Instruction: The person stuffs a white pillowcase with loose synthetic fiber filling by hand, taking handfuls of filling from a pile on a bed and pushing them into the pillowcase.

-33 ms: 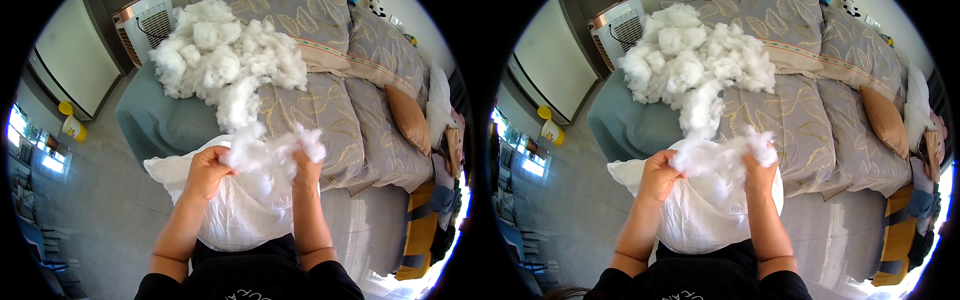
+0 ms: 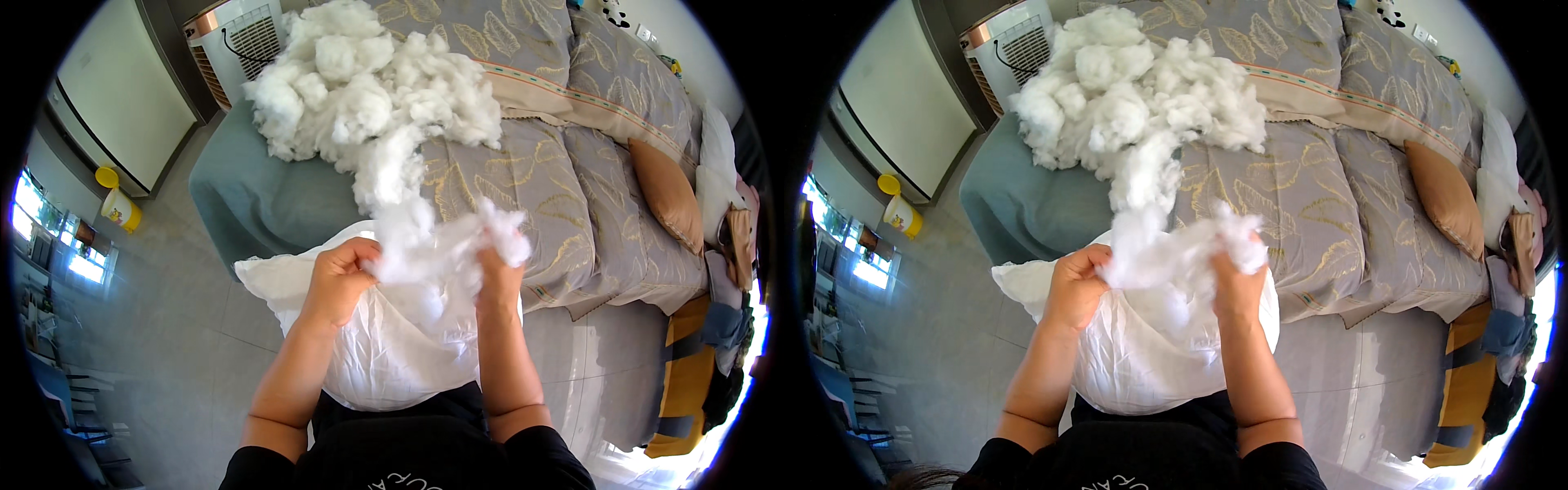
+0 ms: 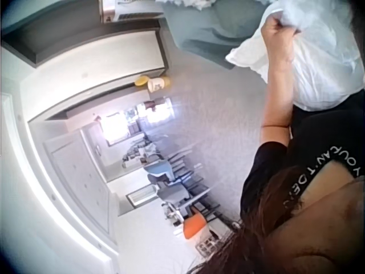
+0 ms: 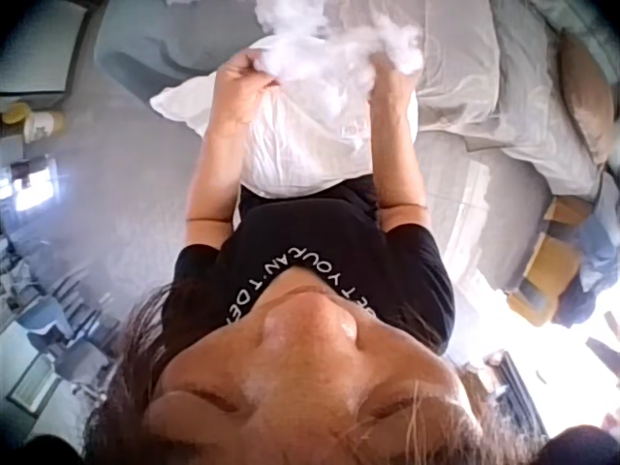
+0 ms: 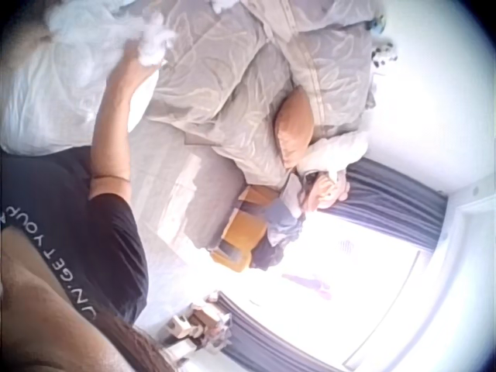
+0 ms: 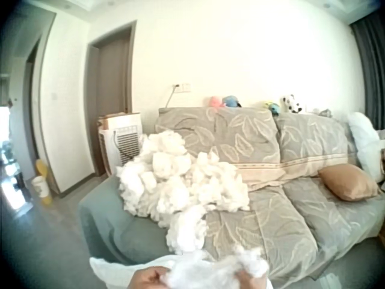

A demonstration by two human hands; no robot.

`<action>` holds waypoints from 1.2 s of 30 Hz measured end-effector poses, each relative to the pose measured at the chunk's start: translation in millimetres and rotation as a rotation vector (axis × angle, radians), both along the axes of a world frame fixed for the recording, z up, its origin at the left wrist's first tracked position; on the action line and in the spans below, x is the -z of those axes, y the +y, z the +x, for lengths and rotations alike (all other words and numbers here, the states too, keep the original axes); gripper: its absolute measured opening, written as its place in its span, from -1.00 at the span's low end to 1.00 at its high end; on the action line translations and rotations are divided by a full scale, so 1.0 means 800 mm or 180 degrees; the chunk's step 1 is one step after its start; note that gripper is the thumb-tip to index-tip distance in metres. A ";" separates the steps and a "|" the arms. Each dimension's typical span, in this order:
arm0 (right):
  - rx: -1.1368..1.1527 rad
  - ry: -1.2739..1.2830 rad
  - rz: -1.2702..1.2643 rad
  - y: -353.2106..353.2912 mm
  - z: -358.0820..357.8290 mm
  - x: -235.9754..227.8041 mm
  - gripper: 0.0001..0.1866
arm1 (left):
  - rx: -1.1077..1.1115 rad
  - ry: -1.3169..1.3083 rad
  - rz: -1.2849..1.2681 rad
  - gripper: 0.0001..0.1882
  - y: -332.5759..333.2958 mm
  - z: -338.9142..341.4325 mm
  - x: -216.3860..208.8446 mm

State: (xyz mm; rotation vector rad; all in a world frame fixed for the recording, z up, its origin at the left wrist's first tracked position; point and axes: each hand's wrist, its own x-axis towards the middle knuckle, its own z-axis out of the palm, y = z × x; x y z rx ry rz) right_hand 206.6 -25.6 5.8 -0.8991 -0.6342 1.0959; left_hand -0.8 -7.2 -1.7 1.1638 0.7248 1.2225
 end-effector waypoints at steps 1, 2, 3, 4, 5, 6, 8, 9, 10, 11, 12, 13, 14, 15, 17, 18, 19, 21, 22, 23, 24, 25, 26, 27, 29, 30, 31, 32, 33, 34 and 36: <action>-0.0323 0.0127 0.0005 -0.004 -0.003 -0.001 -0.44 | 0.0042 0.0271 0.0478 -0.75 0.004 0.001 0.005; -0.0673 -0.0093 0.0193 -0.006 -0.012 0.003 -0.43 | 0.0015 0.0667 0.0708 -0.72 -0.002 0.008 0.000; -0.1022 -0.0313 0.0382 -0.009 -0.026 0.012 -0.41 | -0.0028 0.0835 0.0726 -0.70 -0.005 0.017 0.004; -0.1177 -0.0787 0.0612 -0.010 -0.040 0.026 -0.32 | -0.0180 0.1121 0.1102 -0.72 -0.012 0.024 -0.003; -0.0935 -0.1848 0.1097 -0.008 -0.044 0.032 -0.37 | -0.0330 0.1404 0.1478 -0.74 -0.019 0.030 -0.009; -0.0857 -0.1947 0.0933 -0.009 -0.039 0.031 -0.47 | -0.0467 0.1611 0.1620 -0.76 -0.019 0.034 -0.008; -0.0647 -0.2028 0.0732 -0.011 -0.029 0.021 -0.59 | -0.0243 0.1350 0.0945 -0.77 -0.017 0.026 0.005; -0.0497 -0.2026 0.0679 -0.010 -0.021 0.025 -0.62 | -0.0132 0.1214 0.0607 -0.77 -0.016 0.019 0.009; -0.0242 -0.1836 0.0609 -0.006 -0.010 0.029 -0.65 | -0.0128 0.1194 0.0602 -0.81 -0.014 0.012 0.000; -0.0243 -0.1553 0.0308 -0.004 0.001 0.028 -0.70 | -0.0126 0.1033 0.0498 -0.81 -0.010 0.002 0.005; -0.0200 -0.1367 0.0189 -0.001 0.007 0.025 -0.71 | -0.0128 0.0877 0.0365 -0.81 -0.007 -0.002 0.002; -0.0155 -0.1180 0.0077 0.001 0.011 0.023 -0.72 | -0.0130 0.0722 0.0238 -0.80 -0.007 -0.003 -0.004; 0.0065 -0.1717 0.0486 0.004 0.012 0.033 -0.74 | -0.0095 0.0299 -0.0085 -0.79 -0.008 0.003 -0.014; 0.0368 -0.2484 0.0960 0.006 0.010 0.043 -0.75 | -0.0060 -0.0123 -0.0407 -0.79 -0.012 0.014 -0.027; 0.0463 -0.3812 0.1387 -0.002 -0.016 0.024 -0.78 | -0.0108 -0.0269 -0.0636 -0.79 -0.017 0.031 -0.030; 0.0286 -0.3776 0.1396 -0.007 -0.030 0.020 -0.77 | -0.0162 -0.0012 -0.0553 -0.79 -0.020 0.037 -0.020; 0.0100 -0.3670 0.1471 -0.009 -0.038 0.024 -0.65 | -0.0201 0.0239 -0.0468 -0.79 -0.021 0.040 -0.011; -0.1059 -0.1142 0.0616 -0.020 -0.037 0.012 -0.51 | -0.0388 0.0104 -0.0350 -0.75 -0.017 0.042 -0.006; -0.0859 -0.2000 0.0860 -0.024 -0.041 -0.001 -0.46 | -0.0337 -0.0194 -0.0536 -0.73 -0.015 0.041 -0.008; -0.0660 -0.2842 0.1118 -0.029 -0.048 -0.015 -0.41 | -0.0307 -0.0485 -0.0714 -0.72 -0.014 0.040 -0.010; -0.0441 -0.3681 0.1375 -0.030 -0.055 -0.022 -0.37 | -0.0221 -0.0648 -0.1113 -0.77 -0.016 0.041 -0.014; -0.0379 -0.3683 0.1511 -0.030 -0.061 -0.014 -0.42 | -0.0233 -0.0831 -0.1389 -0.77 -0.017 0.041 -0.015; -0.0192 -0.3763 0.1509 -0.027 -0.059 -0.003 -0.51 | -0.0249 -0.1011 -0.1649 -0.77 -0.017 0.041 -0.017; -0.0005 -0.3840 0.1506 -0.023 -0.053 0.007 -0.58 | -0.0264 -0.1191 -0.1909 -0.77 -0.017 0.041 -0.020; -0.0078 -0.3561 0.1456 -0.009 -0.032 0.020 -0.70 | 0.0024 -0.0828 -0.1616 -0.71 -0.020 0.036 -0.026; 0.0368 -0.3505 0.1122 -0.003 -0.022 0.023 -0.73 | 0.0168 -0.0436 -0.1314 -0.69 -0.018 0.027 -0.027; 0.0691 -0.3264 0.1016 0.004 -0.008 0.027 -0.75 | 0.0317 -0.0055 -0.1029 -0.67 -0.017 0.020 -0.026; 0.0544 -0.2831 0.0829 0.010 0.007 0.024 -0.76 | 0.0055 0.0545 0.0004 -0.59 -0.016 0.018 -0.021; 0.0404 -0.2948 0.0533 0.010 0.015 0.014 -0.75 | 0.0073 0.1817 0.0720 -0.62 -0.019 0.011 -0.022; 0.0272 -0.3158 0.0845 0.010 0.014 0.006 -0.71 | 0.0122 0.3091 0.1450 -0.64 -0.023 0.002 -0.027; -0.0338 -0.3716 0.1185 0.009 0.004 0.006 -0.65 | 0.0372 0.4518 0.2270 -0.77 -0.030 -0.012 -0.021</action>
